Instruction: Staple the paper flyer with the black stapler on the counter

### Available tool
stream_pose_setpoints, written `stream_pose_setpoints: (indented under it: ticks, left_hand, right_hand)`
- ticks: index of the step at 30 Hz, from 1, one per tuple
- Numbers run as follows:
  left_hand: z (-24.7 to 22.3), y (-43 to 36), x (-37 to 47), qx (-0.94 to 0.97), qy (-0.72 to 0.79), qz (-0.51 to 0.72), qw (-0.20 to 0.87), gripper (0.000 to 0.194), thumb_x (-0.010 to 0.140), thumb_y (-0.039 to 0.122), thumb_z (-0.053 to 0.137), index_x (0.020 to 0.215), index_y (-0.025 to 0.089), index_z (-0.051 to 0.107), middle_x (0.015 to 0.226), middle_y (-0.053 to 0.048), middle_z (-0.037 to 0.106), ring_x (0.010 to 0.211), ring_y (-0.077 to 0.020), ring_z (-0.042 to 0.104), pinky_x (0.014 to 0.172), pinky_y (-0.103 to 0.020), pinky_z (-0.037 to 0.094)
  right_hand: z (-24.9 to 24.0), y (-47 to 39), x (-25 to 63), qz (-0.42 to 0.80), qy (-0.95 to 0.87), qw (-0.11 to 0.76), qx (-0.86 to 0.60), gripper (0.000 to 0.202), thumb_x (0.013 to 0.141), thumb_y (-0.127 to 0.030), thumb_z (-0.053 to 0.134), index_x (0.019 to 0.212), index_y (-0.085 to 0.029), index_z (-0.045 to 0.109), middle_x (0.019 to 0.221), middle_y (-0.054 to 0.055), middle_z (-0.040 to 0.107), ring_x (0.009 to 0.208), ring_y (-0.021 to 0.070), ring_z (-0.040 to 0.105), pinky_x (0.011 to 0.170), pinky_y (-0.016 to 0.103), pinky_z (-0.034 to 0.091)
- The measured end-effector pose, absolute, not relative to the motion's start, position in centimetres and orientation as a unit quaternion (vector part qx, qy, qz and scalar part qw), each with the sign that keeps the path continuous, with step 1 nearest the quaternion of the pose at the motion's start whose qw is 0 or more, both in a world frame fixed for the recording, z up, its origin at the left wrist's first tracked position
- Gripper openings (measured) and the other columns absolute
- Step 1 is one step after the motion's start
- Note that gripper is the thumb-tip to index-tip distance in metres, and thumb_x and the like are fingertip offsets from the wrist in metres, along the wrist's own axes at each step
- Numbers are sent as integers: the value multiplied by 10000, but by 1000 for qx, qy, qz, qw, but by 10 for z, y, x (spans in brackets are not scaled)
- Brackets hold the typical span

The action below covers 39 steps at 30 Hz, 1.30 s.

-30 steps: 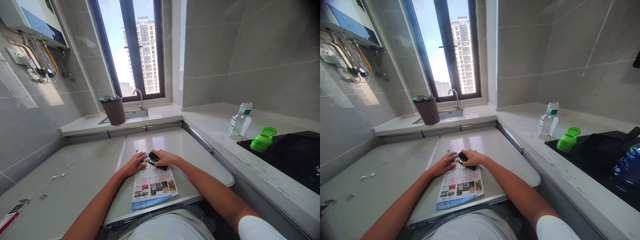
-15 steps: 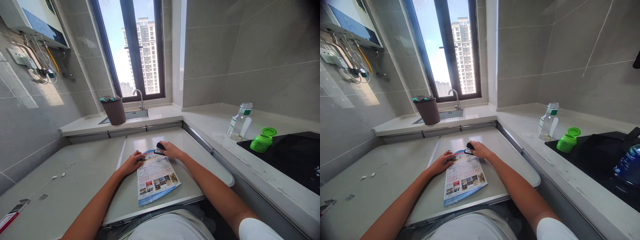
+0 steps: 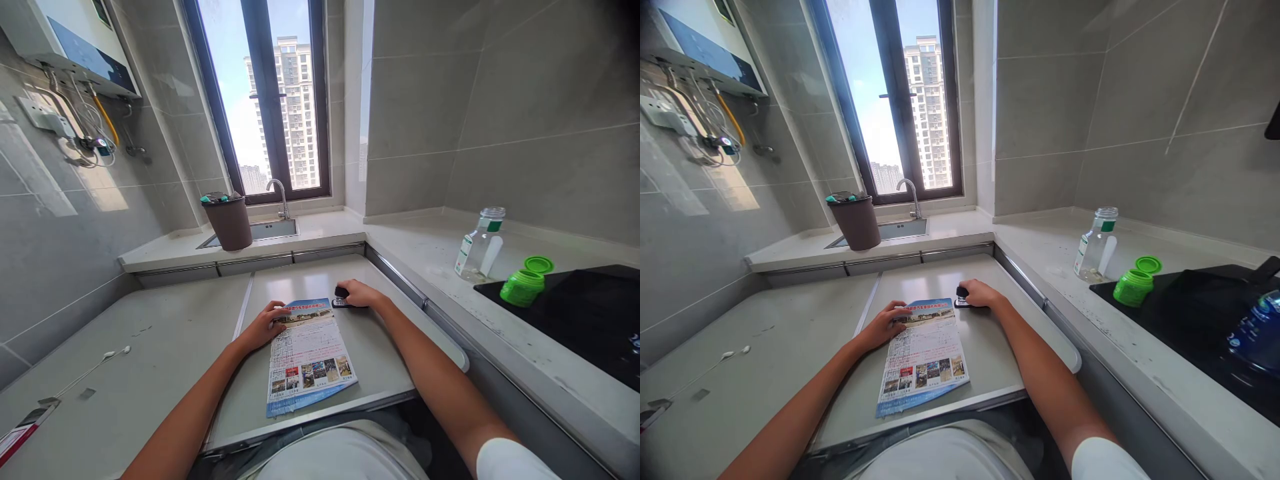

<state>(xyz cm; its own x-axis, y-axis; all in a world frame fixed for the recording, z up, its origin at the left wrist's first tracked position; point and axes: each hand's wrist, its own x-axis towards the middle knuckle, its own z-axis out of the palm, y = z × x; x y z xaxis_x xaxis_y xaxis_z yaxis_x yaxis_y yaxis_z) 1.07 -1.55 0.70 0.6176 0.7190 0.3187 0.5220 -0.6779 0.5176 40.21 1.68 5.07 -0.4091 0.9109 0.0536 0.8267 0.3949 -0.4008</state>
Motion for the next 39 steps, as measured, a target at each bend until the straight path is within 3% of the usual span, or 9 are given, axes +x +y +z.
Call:
stream_pose_setpoints:
  ticks: [5, 10, 18, 22, 30, 39]
  left_hand:
    - [5, -15, 10, 884, 345, 254, 189, 364, 990, 244, 651, 1353, 254, 684, 1453, -127, 518, 1280, -264, 637, 1078, -407, 549]
    - [3, -13, 8, 884, 350, 246, 187, 364, 1005, 280, 642, 1367, 261, 678, 1457, -122, 512, 1256, -252, 646, 1074, -398, 547]
    - [4, -15, 11, 881, 356, 238, 200, 393, 1010, 296, 629, 1401, 279, 664, 1460, -119, 501, 1203, -232, 663, 1038, -382, 563]
    - [4, -15, 10, 881, 364, 241, 181, 400, 1001, 312, 635, 1399, 282, 662, 1443, -120, 520, 1282, -259, 621, 1088, -411, 537]
    - [2, -13, 10, 888, 370, 228, 151, 362, 1002, 318, 608, 1353, 285, 690, 1420, -110, 541, 1317, -265, 600, 1161, -442, 488]
    - [2, -12, 10, 888, 369, 227, 152, 361, 1002, 314, 603, 1348, 267, 694, 1415, -121, 544, 1311, -265, 594, 1152, -454, 494]
  right_hand:
    - [54, 14, 397, 167, -879, 128, -428, 149, 741, -148, 721, 868, -188, 655, 906, 23, 691, 812, 168, 581, 672, 231, 370]
    - [57, 7, 392, 188, -887, 131, -401, 197, 826, -344, 769, 872, -187, 659, 771, -24, 621, 703, 134, 515, 633, 238, 329]
    - [52, 3, 375, 205, -915, 125, -326, 202, 854, -330, 773, 972, -186, 695, 909, 9, 674, 791, 146, 554, 687, 231, 368]
    - [51, 0, 369, 197, -910, 119, -344, 197, 873, -321, 761, 1015, -202, 694, 850, -2, 672, 726, 137, 538, 642, 229, 345]
    - [51, -2, 359, 151, -896, 103, -405, 270, 775, -348, 858, 976, -233, 718, 897, 8, 718, 813, 165, 604, 642, 234, 331]
    - [49, -5, 348, 78, -906, 28, -414, 188, 883, -377, 762, 1019, -265, 697, 1066, 38, 759, 951, 216, 676, 643, 271, 315]
